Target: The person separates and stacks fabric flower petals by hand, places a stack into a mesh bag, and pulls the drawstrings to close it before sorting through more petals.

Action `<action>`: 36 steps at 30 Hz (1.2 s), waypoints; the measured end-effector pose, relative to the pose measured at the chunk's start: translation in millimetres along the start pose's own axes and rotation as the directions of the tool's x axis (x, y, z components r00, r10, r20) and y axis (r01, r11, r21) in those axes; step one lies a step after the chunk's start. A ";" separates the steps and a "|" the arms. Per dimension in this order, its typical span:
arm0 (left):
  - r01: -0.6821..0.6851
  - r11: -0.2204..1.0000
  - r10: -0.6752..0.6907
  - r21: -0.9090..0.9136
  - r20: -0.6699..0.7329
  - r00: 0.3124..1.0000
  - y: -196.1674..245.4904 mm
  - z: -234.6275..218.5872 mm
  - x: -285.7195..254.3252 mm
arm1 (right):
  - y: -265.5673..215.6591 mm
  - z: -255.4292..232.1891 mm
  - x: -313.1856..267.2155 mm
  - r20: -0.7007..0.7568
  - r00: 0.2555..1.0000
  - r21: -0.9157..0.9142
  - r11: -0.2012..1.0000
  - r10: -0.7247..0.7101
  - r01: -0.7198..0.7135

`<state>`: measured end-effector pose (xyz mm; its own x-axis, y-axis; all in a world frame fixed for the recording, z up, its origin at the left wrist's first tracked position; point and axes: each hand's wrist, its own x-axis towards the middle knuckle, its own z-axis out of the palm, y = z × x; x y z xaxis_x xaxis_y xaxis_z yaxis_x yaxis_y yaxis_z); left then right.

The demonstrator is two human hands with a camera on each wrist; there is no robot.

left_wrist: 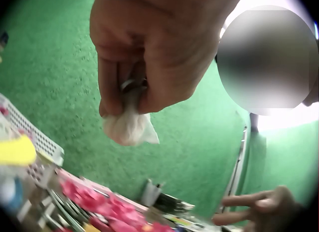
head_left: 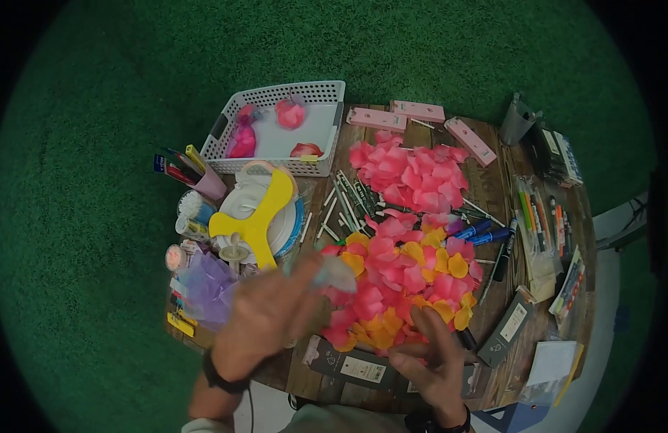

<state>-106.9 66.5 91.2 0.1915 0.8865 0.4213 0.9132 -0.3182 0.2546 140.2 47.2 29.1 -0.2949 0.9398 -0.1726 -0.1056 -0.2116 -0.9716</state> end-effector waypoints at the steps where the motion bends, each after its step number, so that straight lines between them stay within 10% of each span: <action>1: 0.043 0.994 -0.039 0.102 -0.046 0.998 -18.4 -9.9 16.3 | 2.1 -4.9 0.7 0.011 0.998 -0.070 0.995 -0.063 0.063; 6: 0.146 0.945 -0.103 0.293 -0.158 0.982 -111.6 -21.4 115.4 | -13.2 -8.2 -3.8 0.031 0.999 -0.168 0.985 -0.023 0.028; 15: 0.239 0.834 -0.355 0.496 0.152 0.922 -215.8 51.7 185.4 | -15.3 -21.0 15.7 0.040 0.993 -0.247 0.962 -0.113 0.120; 21: 0.282 0.725 -0.563 0.629 0.304 0.768 -238.7 71.2 187.5 | -17.0 -26.7 31.3 0.076 0.976 -0.311 0.925 -0.203 0.216; 23: 0.262 0.856 -0.506 0.447 0.614 0.606 -242.5 67.0 176.5 | -19.1 -27.0 33.2 0.108 0.969 -0.332 0.910 -0.224 0.247; 35: 0.409 0.905 -0.426 0.119 0.224 0.877 -121.4 -47.3 166.2 | -40.5 -23.5 -19.3 0.138 0.933 -0.466 0.809 -0.334 0.358; 36: 0.376 0.926 -0.377 0.046 0.190 0.906 -104.2 -51.0 157.6 | -25.7 -24.0 -18.8 0.117 0.814 -0.356 0.741 -0.568 0.569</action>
<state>-190.2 222.2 175.4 -0.1027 0.9874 0.1204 0.9339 0.0540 0.3535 171.3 41.4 53.4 -0.2912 0.8543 0.4305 0.0925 0.4731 -0.8762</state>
